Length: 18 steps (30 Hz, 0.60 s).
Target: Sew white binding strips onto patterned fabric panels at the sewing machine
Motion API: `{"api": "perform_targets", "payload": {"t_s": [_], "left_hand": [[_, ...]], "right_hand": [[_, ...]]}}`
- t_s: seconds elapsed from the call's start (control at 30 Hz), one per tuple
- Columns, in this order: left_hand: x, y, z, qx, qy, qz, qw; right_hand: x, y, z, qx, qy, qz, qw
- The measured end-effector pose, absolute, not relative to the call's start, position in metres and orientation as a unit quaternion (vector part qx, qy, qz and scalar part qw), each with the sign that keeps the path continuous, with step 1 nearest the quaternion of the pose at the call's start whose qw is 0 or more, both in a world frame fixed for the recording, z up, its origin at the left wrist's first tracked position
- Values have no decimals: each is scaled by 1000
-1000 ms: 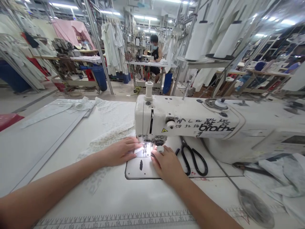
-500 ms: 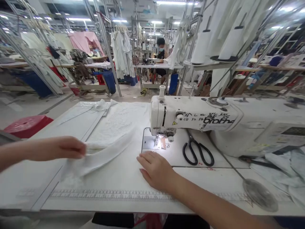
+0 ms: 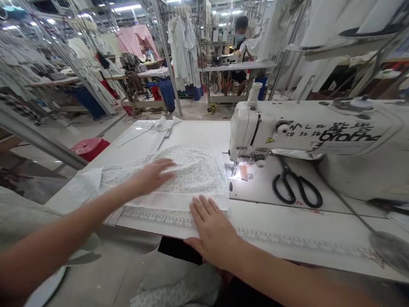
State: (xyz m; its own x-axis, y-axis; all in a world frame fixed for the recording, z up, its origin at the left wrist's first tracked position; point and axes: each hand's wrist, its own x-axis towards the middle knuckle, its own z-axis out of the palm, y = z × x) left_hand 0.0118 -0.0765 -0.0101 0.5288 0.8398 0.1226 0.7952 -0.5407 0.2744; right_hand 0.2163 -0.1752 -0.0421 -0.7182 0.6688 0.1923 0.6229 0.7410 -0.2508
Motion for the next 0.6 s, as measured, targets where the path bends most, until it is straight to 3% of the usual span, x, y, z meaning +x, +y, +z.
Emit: {"api": "perform_targets", "payload": {"t_s": [0.27,0.6], "left_hand": [[93,-18,-34,888,449,43,91],[109,39,-28,922,376,82,39]], "right_hand": [[302,-136,-46,-379,-908,-13,175],[319,-100,-47,-422,-875,8,238]]}}
